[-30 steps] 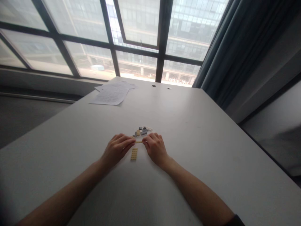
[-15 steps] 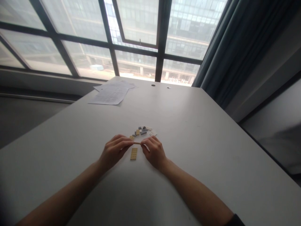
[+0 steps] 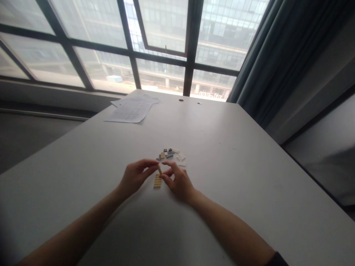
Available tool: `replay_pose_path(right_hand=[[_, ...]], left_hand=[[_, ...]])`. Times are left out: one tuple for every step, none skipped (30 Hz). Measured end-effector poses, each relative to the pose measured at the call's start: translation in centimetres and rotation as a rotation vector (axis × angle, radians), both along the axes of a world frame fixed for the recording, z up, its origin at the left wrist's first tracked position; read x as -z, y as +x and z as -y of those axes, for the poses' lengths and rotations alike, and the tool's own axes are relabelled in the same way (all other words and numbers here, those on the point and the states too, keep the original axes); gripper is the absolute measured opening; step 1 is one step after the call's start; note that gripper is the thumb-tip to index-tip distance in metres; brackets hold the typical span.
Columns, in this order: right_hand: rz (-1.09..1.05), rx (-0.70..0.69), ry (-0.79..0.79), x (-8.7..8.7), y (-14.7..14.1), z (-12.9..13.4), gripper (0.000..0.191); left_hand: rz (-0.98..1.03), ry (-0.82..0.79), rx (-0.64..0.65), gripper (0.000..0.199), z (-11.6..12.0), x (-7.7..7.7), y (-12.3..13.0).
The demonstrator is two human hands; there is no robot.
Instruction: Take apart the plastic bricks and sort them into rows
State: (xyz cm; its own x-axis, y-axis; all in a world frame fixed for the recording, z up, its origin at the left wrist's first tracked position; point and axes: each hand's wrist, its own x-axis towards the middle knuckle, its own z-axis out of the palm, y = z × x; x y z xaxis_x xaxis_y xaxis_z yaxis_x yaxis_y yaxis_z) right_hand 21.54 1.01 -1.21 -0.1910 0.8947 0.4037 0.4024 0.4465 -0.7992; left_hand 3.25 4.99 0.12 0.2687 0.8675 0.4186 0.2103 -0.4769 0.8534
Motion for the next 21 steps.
replay_pose_path(right_hand=[[0.004, -0.003, 0.012, 0.0, 0.0, 0.0, 0.039], [0.015, -0.008, 0.03, -0.1, 0.0, -0.1, 0.04], [0.033, -0.017, 0.057, -0.1, 0.0, -0.2, 0.04], [0.058, -0.026, 0.09, 0.0, 0.0, -0.3, 0.041], [0.084, -0.033, 0.127, 0.0, 0.1, -0.4, 0.041], [0.109, -0.036, 0.164, 0.0, 0.2, -0.5, 0.041], [0.134, -0.035, 0.201, 0.1, 0.2, -0.5, 0.041], [0.162, -0.029, 0.237, 0.1, 0.3, -0.6, 0.04], [0.195, -0.021, 0.271, 0.1, 0.4, -0.6, 0.039], [0.234, -0.013, 0.304, 0.1, 0.5, -0.6, 0.038], [0.277, -0.006, 0.334, 0.0, 0.7, -0.7, 0.037], [0.321, 0.001, 0.356, 0.0, 0.8, -0.7, 0.037], [0.361, 0.01, 0.366, -0.1, 1.0, -0.7, 0.038], [0.395, 0.022, 0.359, -0.2, 1.2, -0.8, 0.039], [0.423, 0.035, 0.337, -0.2, 1.4, -0.8, 0.041], [0.446, 0.045, 0.302, -0.3, 1.6, -0.9, 0.043], [0.468, 0.05, 0.259, -0.3, 1.8, -0.9, 0.044], [0.487, 0.052, 0.216, -0.3, 2.0, -1.0, 0.045], [0.504, 0.054, 0.176, -0.3, 2.1, -1.0, 0.045], [0.52, 0.052, 0.14, -0.3, 2.2, -1.0, 0.045], [0.535, 0.048, 0.108, -0.3, 2.2, -1.1, 0.044]], left_hand=[[0.039, -0.051, 0.01, 0.015, 0.0, 0.0, 0.0], [0.073, -0.088, 0.016, 0.016, 0.0, 0.0, 0.1], [0.098, -0.116, 0.023, 0.017, 0.0, -0.1, 0.1], [0.112, -0.138, 0.032, 0.017, -0.1, -0.1, 0.2], [0.119, -0.157, 0.043, 0.018, -0.1, -0.1, 0.3], [0.123, -0.177, 0.055, 0.018, -0.1, 0.0, 0.3], [0.125, -0.201, 0.069, 0.018, -0.1, 0.0, 0.4], [0.128, -0.226, 0.084, 0.019, -0.1, 0.1, 0.4], [0.132, -0.25, 0.1, 0.02, -0.2, 0.2, 0.4], [0.134, -0.269, 0.118, 0.021, -0.2, 0.3, 0.4], [0.124, -0.278, 0.133, 0.022, -0.3, 0.4, 0.2], [0.094, -0.27, 0.138, 0.023, -0.5, 0.4, 0.0], [0.038, -0.239, 0.132, 0.024, -0.7, 0.4, -0.4], [-0.042, -0.181, 0.121, 0.025, -0.8, 0.4, -0.8], [-0.138, -0.101, 0.112, 0.027, -1.0, 0.4, -1.2], [-0.242, -0.008, 0.114, 0.03, -1.1, 0.3, -1.6], [-0.346, 0.087, 0.13, 0.034, -1.2, 0.3, -2.0], [-0.442, 0.172, 0.158, 0.04, -1.3, 0.2, -2.4], [-0.524, 0.238, 0.187, 0.047, -1.3, 0.2, -2.6], [-0.592, 0.283, 0.21, 0.052, -1.2, 0.2, -2.7], [-0.648, 0.31, 0.223, 0.057, -1.1, 0.2, -2.7]])
